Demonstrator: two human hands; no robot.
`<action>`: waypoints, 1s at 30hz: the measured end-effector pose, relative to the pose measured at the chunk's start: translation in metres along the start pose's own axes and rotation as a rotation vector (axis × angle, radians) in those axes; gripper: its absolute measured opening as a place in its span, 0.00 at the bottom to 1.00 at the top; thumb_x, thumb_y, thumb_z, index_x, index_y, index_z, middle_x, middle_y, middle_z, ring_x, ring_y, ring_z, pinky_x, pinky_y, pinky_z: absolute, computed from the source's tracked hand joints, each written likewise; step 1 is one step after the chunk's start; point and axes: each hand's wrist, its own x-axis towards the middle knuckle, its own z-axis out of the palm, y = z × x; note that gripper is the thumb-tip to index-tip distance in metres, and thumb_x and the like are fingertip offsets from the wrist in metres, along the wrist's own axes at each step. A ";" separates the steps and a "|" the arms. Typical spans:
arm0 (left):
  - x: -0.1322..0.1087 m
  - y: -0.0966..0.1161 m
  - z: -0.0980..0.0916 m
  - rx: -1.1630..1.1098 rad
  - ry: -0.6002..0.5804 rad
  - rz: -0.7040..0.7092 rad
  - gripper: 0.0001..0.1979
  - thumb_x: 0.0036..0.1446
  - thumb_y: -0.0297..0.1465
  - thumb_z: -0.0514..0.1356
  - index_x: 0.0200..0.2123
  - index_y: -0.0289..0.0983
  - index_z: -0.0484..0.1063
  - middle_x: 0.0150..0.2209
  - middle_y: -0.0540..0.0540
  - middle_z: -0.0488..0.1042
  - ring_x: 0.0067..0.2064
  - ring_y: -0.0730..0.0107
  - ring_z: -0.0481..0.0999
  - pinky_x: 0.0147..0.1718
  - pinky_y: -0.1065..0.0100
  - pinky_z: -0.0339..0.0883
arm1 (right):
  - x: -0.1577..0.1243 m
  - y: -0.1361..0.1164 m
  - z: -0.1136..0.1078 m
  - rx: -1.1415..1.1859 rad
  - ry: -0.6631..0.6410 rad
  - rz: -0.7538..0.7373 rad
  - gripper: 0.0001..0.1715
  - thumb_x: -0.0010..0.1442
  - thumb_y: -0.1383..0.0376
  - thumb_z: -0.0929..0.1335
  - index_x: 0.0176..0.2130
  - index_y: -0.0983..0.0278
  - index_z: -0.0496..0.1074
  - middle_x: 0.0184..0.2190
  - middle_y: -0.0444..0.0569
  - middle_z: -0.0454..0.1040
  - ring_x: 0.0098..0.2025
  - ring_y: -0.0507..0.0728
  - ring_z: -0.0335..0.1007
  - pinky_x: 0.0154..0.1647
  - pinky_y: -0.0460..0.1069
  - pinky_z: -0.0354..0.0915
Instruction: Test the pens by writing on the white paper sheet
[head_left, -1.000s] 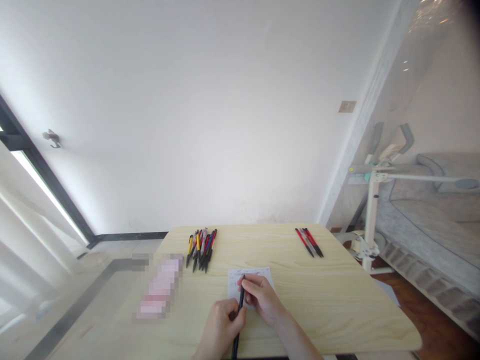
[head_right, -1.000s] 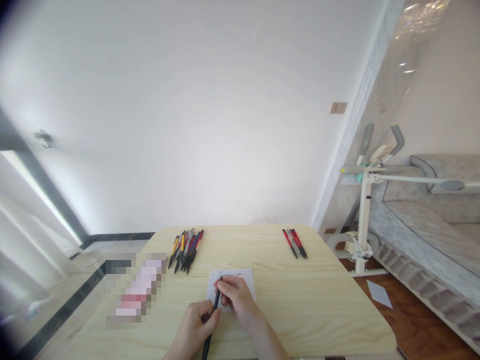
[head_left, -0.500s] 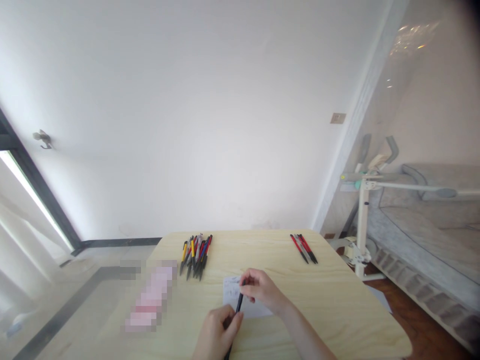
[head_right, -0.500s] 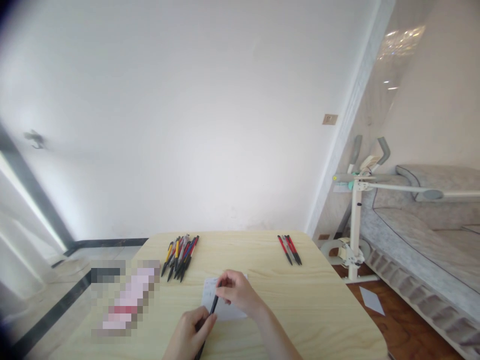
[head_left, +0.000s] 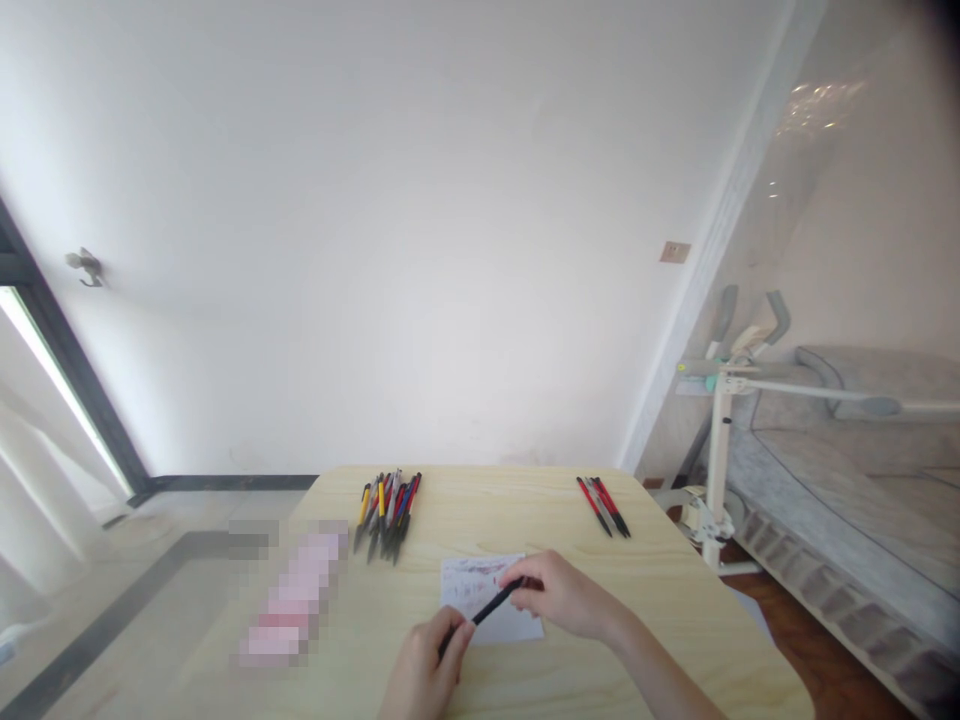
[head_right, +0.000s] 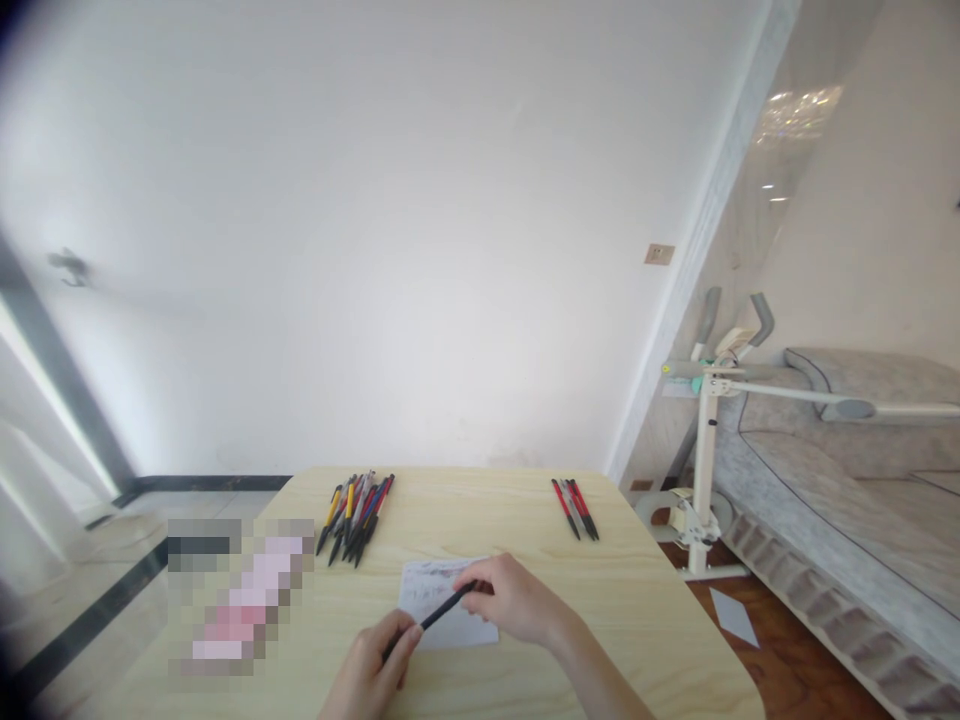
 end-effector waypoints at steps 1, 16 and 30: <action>0.000 -0.001 0.000 0.006 -0.005 0.006 0.16 0.57 0.39 0.49 0.23 0.37 0.66 0.16 0.54 0.65 0.22 0.72 0.66 0.24 0.74 0.57 | -0.003 -0.002 -0.002 -0.066 0.001 -0.029 0.11 0.50 0.68 0.66 0.35 0.61 0.76 0.23 0.43 0.73 0.23 0.51 0.64 0.23 0.44 0.56; -0.001 -0.002 -0.002 0.087 -0.085 0.104 0.14 0.57 0.35 0.52 0.26 0.37 0.72 0.25 0.49 0.75 0.29 0.69 0.72 0.28 0.75 0.60 | -0.019 -0.002 -0.004 -0.267 -0.146 -0.005 0.13 0.54 0.66 0.63 0.23 0.64 0.74 0.15 0.40 0.65 0.19 0.49 0.57 0.21 0.43 0.52; 0.002 -0.011 0.002 0.017 -0.037 0.073 0.10 0.53 0.35 0.56 0.27 0.37 0.74 0.26 0.49 0.76 0.29 0.69 0.72 0.29 0.74 0.61 | -0.020 -0.016 -0.003 -0.496 -0.082 -0.052 0.10 0.53 0.66 0.64 0.32 0.61 0.76 0.28 0.44 0.73 0.30 0.52 0.65 0.31 0.44 0.58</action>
